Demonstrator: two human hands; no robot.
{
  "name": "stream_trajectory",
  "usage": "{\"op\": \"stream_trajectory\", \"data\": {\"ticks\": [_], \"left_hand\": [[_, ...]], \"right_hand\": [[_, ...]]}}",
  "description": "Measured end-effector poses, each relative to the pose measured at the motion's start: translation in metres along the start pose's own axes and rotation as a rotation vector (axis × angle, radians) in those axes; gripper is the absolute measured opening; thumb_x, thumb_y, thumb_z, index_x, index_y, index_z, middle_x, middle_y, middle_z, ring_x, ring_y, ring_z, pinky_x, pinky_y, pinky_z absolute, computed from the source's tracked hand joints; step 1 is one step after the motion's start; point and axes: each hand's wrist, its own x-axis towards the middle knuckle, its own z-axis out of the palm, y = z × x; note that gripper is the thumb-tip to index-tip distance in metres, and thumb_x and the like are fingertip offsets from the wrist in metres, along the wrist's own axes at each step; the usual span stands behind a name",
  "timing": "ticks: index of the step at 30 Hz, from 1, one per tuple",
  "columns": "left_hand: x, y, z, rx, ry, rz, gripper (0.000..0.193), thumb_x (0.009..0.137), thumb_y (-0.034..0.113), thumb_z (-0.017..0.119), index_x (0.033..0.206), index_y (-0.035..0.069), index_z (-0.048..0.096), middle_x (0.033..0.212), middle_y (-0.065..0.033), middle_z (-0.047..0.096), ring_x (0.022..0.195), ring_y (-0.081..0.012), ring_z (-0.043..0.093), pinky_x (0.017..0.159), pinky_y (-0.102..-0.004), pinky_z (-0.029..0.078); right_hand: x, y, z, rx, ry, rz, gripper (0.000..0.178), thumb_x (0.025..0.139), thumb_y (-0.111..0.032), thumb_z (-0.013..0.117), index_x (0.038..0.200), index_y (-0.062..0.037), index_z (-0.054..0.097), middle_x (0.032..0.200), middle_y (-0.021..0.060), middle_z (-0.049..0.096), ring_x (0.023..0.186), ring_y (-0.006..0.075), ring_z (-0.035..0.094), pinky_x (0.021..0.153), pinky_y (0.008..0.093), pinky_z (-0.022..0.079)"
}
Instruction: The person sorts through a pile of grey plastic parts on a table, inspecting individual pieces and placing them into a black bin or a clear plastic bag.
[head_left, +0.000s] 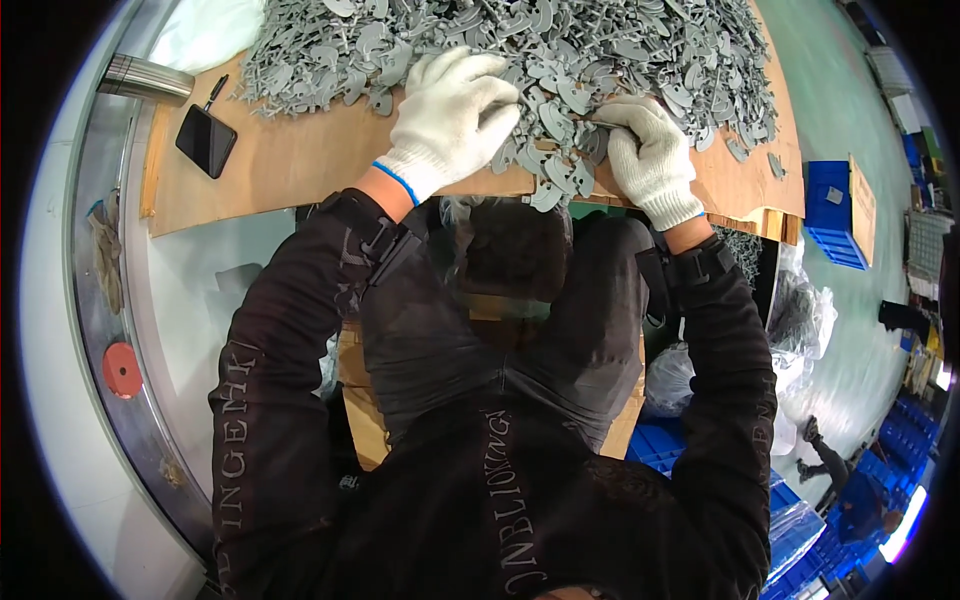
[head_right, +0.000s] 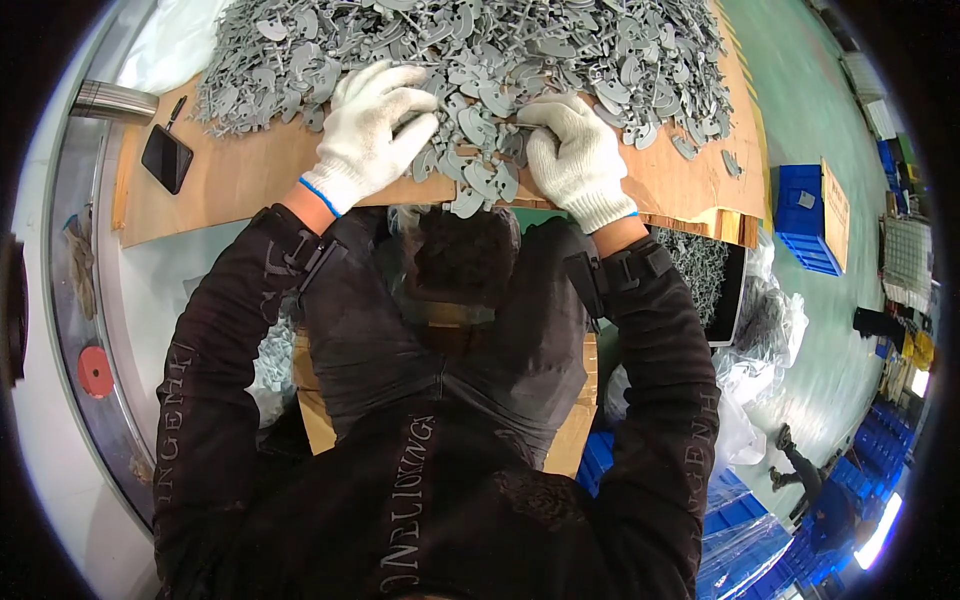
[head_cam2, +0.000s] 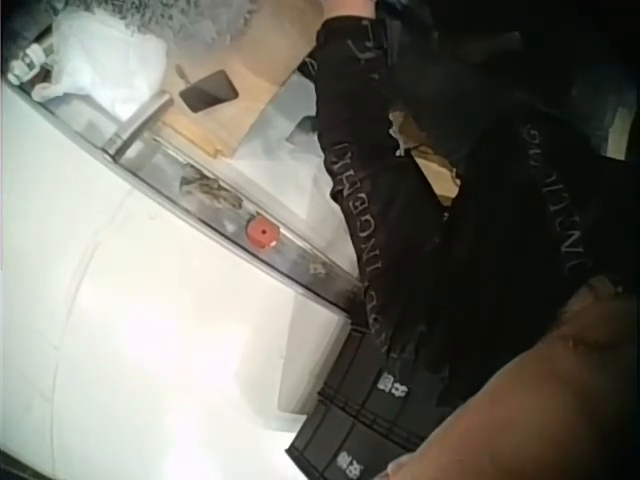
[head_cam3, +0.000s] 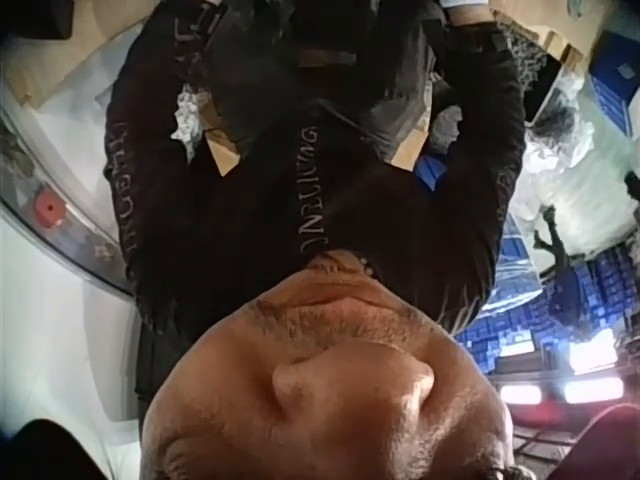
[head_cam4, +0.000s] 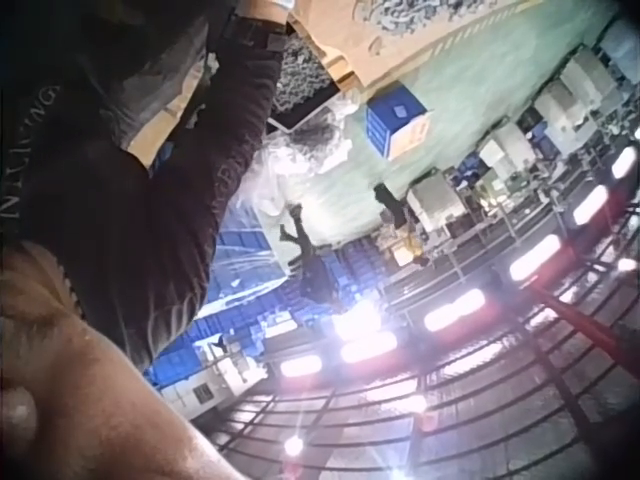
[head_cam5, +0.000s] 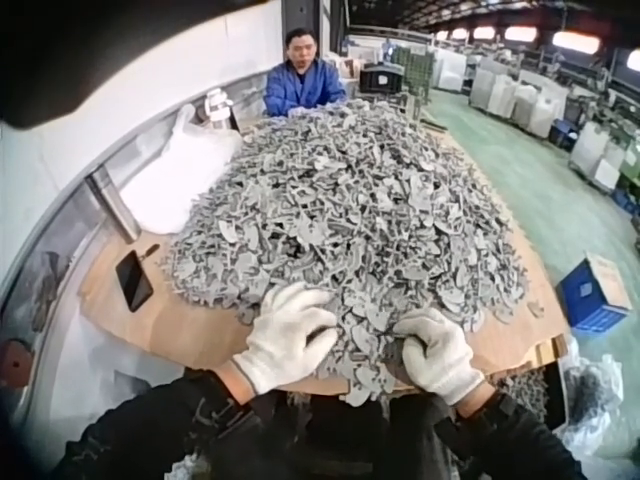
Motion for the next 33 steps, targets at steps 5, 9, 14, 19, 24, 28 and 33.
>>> {"op": "stream_trajectory", "data": {"ticks": [5,9,14,19,24,28,33], "left_hand": [[0.004,0.014,-0.004,-0.029,0.003,0.141,0.031,0.095,0.038,0.079,0.122,0.023,0.078,0.152,-0.0055,0.066,0.152,-0.0385,0.049,0.130,-0.0614,0.030],[0.005,0.014,-0.008,-0.073,-0.031,0.229,0.029,0.095,0.035,0.079,0.121,0.022,0.078,0.150,-0.0053,0.066,0.153,-0.0380,0.049,0.131,-0.0628,0.030],[0.004,0.011,-0.010,-0.118,0.024,0.246,0.026,0.095,0.026,0.079,0.120,0.021,0.078,0.142,-0.0076,0.072,0.146,-0.0374,0.057,0.127,-0.0570,0.039],[0.004,0.005,-0.003,-0.139,0.121,0.189,0.022,0.094,0.018,0.078,0.115,0.019,0.080,0.136,-0.0064,0.075,0.137,-0.0359,0.064,0.120,-0.0535,0.046],[-0.012,-0.011,-0.007,-0.136,0.176,-0.047,0.021,0.093,0.017,0.077,0.114,0.019,0.080,0.133,-0.0048,0.075,0.130,-0.0328,0.066,0.114,-0.0509,0.050],[-0.017,0.002,-0.017,-0.068,0.087,-0.056,0.021,0.093,0.021,0.077,0.114,0.020,0.079,0.131,-0.0023,0.075,0.129,-0.0299,0.066,0.113,-0.0486,0.049],[-0.014,0.008,-0.020,-0.040,0.110,0.034,0.021,0.091,0.022,0.080,0.112,0.021,0.080,0.126,-0.0008,0.077,0.123,-0.0310,0.070,0.108,-0.0444,0.054]], "right_hand": [[-0.005,0.005,0.000,0.058,0.032,0.020,0.028,0.094,0.004,0.063,0.114,-0.0037,0.081,0.120,0.0156,0.079,0.113,0.0334,0.077,0.101,0.0406,0.060],[-0.002,0.006,0.005,0.012,0.086,0.024,0.029,0.096,0.002,0.065,0.119,-0.0048,0.080,0.124,0.0159,0.078,0.110,0.0322,0.076,0.100,0.0396,0.060],[-0.001,0.005,0.008,-0.179,0.187,0.109,0.034,0.097,0.000,0.067,0.129,-0.0072,0.077,0.131,0.0162,0.075,0.112,0.0309,0.074,0.099,0.0380,0.059],[-0.007,0.008,0.005,-0.130,0.215,0.306,0.037,0.097,-0.003,0.069,0.133,-0.0085,0.076,0.135,0.0153,0.073,0.118,0.0304,0.073,0.102,0.0387,0.058],[-0.027,0.002,-0.006,-0.179,0.129,0.172,0.045,0.094,-0.006,0.073,0.139,-0.0083,0.072,0.140,0.0164,0.071,0.125,0.0337,0.071,0.106,0.0410,0.057],[-0.031,-0.009,-0.010,-0.206,0.063,0.051,0.055,0.091,-0.012,0.080,0.145,-0.0078,0.067,0.144,0.0185,0.068,0.132,0.0378,0.067,0.112,0.0441,0.055],[-0.027,-0.014,-0.004,-0.306,0.037,0.094,0.062,0.090,-0.019,0.085,0.147,-0.0072,0.065,0.147,0.0201,0.066,0.136,0.0401,0.064,0.116,0.0472,0.052]]}}
